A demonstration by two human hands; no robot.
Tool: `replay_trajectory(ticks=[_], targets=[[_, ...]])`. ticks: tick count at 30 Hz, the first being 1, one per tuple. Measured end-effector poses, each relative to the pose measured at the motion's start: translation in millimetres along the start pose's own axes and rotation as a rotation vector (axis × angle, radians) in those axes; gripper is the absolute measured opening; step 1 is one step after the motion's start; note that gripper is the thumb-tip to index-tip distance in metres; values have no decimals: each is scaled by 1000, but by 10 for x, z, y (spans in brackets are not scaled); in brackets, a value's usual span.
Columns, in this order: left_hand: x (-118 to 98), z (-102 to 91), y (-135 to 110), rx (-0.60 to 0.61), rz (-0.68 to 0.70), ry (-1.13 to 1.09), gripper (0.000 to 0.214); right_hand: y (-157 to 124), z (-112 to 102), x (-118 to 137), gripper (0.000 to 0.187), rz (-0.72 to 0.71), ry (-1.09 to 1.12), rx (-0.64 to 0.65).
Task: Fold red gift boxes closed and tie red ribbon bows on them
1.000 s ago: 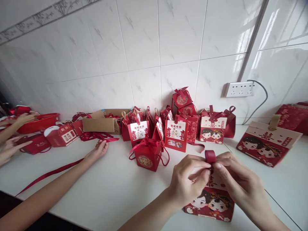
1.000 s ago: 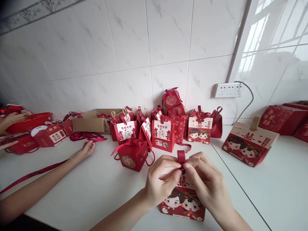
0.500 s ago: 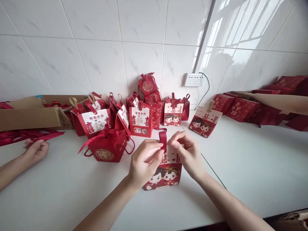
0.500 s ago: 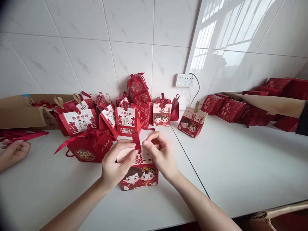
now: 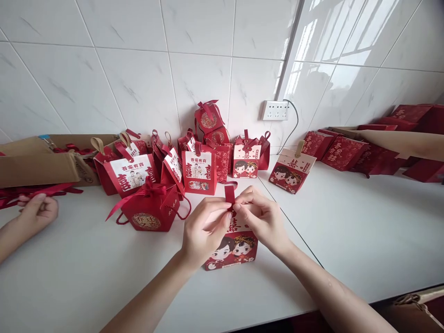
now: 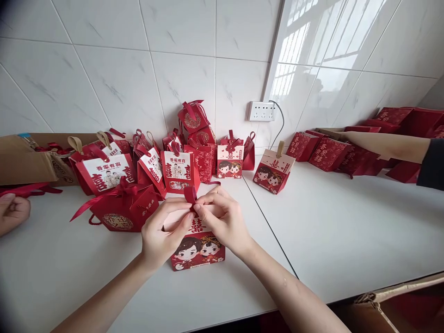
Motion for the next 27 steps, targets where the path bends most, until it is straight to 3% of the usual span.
replay_trajectory(ticks=[7, 13, 19, 25, 27], targets=[[11, 3, -8, -6, -21, 27, 20, -48, 4, -44, 20, 224, 182, 34], [1, 0, 0, 3, -17, 16, 22, -52, 12, -36, 19, 117, 136, -4], [-12, 2, 3, 10, -32, 14, 21, -63, 15, -49, 19, 260, 238, -7], [5, 3, 3, 60, -50, -43, 22, 91, -27, 1, 13, 136, 221, 53], [13, 5, -2, 44, -52, -43, 21, 148, -70, -13, 13, 134, 194, 1]])
Point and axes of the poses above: each hand's wrist, its own y-axis towards the middle knuckle, its own z-axis out of the palm, x = y × z, the point moved 2 cm from there along y, towards the middle knuckle, and after that the axes turned 11 degrees about -z, right-handed, at the moved point
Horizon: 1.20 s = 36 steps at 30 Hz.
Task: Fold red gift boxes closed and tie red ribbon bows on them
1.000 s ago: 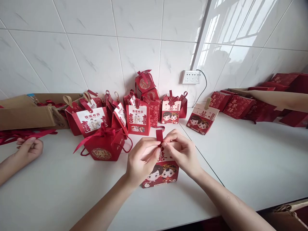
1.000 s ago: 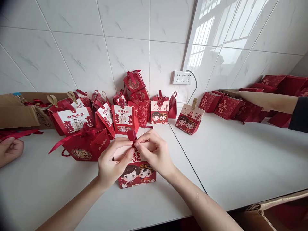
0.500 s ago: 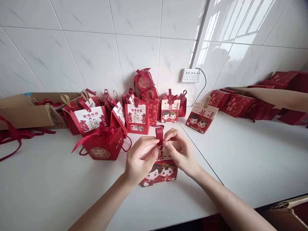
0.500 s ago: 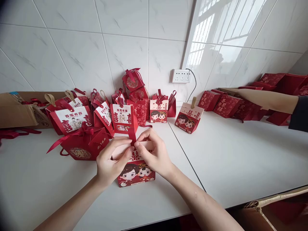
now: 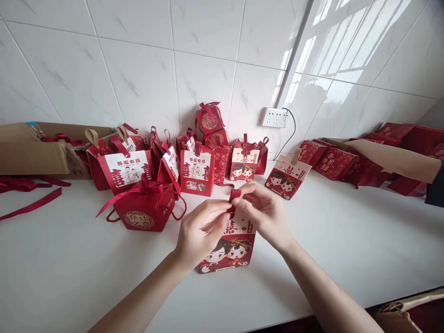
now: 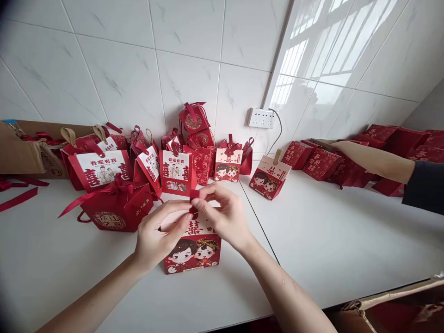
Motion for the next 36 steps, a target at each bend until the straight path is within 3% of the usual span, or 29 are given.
replay_trajectory(ticks=[4, 5, 9, 13, 17, 20, 23, 29, 36], targets=[[8, 8, -14, -40, -13, -15, 20, 84, -109, 45, 19, -39, 22, -199], [9, 12, -16, -34, -21, -26, 21, 104, -114, 68, 19, -39, 1, -173], [6, 24, -12, -4, -17, -54, 24, 177, -60, 127, 24, 26, -221, 128], [-1, 15, 1, -30, 11, -58, 24, 182, -74, 70, 39, -10, -175, 0], [2, 1, 5, -19, 40, -74, 26, 26, -25, -30, 25, -108, -128, 106], [6, -8, 2, 8, 62, -91, 30, -111, 16, -67, 19, -128, -159, 83], [3, -9, 1, 17, 62, -81, 33, -185, 25, -65, 17, -79, -169, 58], [-10, -2, -16, -22, 30, -42, 36, -220, -4, -56, 10, 48, -32, 127], [1, -4, -23, -30, 25, 3, 35, -220, 7, -57, 8, 17, 19, 122]])
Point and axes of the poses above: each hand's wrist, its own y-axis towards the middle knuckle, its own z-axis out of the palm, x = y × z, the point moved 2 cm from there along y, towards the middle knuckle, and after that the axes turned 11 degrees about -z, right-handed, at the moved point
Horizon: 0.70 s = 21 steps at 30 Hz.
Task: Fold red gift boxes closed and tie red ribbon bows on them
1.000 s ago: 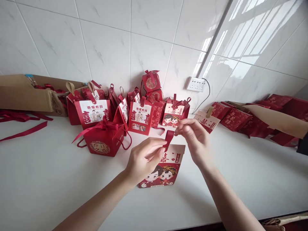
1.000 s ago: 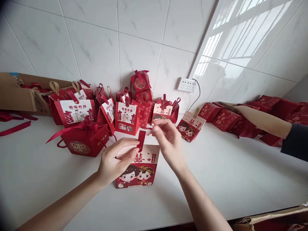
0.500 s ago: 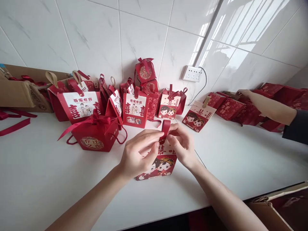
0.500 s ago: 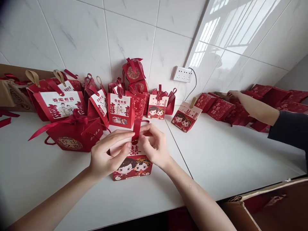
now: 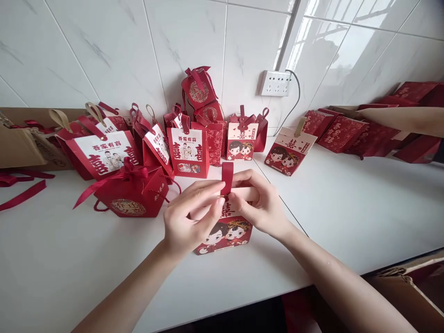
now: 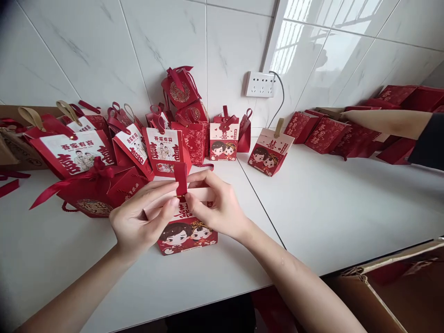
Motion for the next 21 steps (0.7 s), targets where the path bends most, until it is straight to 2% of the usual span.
replay_trajectory(ticks=[8, 16, 21], targets=[[-16, -1, 5, -29, -13, 95, 28, -32, 13, -21, 10, -31, -103, -64], [-17, 0, 14, -18, -44, 89, 25, -27, 13, -43, 9, -12, -76, -45], [-8, 2, 15, -32, -31, 108, 24, -3, 15, -19, 10, -95, -126, -74]])
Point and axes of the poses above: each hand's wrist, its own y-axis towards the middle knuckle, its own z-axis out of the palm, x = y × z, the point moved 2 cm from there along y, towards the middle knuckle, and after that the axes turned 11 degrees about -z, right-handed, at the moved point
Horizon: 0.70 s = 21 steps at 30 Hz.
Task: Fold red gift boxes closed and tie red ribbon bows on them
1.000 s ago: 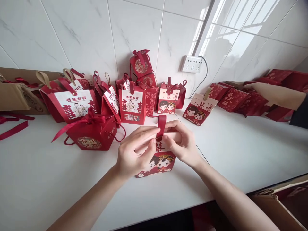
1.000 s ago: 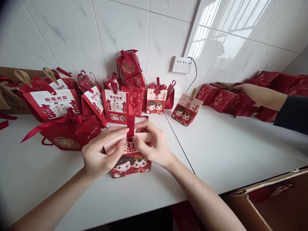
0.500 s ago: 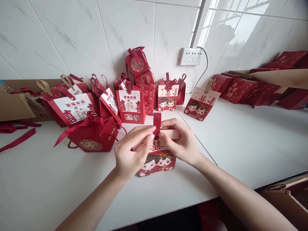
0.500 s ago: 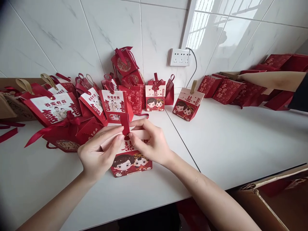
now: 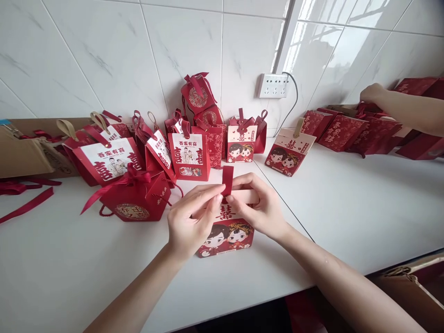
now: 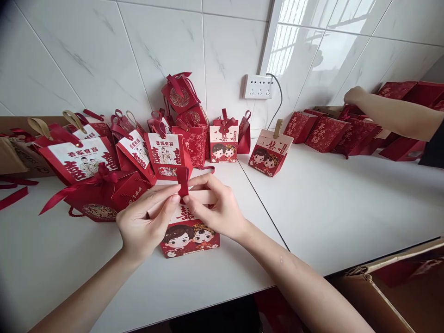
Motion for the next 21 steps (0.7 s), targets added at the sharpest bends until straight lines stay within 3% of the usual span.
replay_trajectory(ticks=[5, 13, 16, 18, 21], targets=[[1, 5, -1, 9, 19, -28, 26, -23, 12, -18, 9, 95, 109, 55], [-15, 6, -5, 34, -21, -45, 21, 13, -13, 15, 9, -18, -37, 11], [39, 3, -12, 75, -80, -137, 36, 13, -17, -2, 9, 20, -25, 0], [125, 8, -22, 143, -155, -222, 60, 24, -58, -51, 10, 69, -27, -90], [300, 43, -51, 316, -315, -304, 77, 57, -182, -197, 16, 198, 57, -382]])
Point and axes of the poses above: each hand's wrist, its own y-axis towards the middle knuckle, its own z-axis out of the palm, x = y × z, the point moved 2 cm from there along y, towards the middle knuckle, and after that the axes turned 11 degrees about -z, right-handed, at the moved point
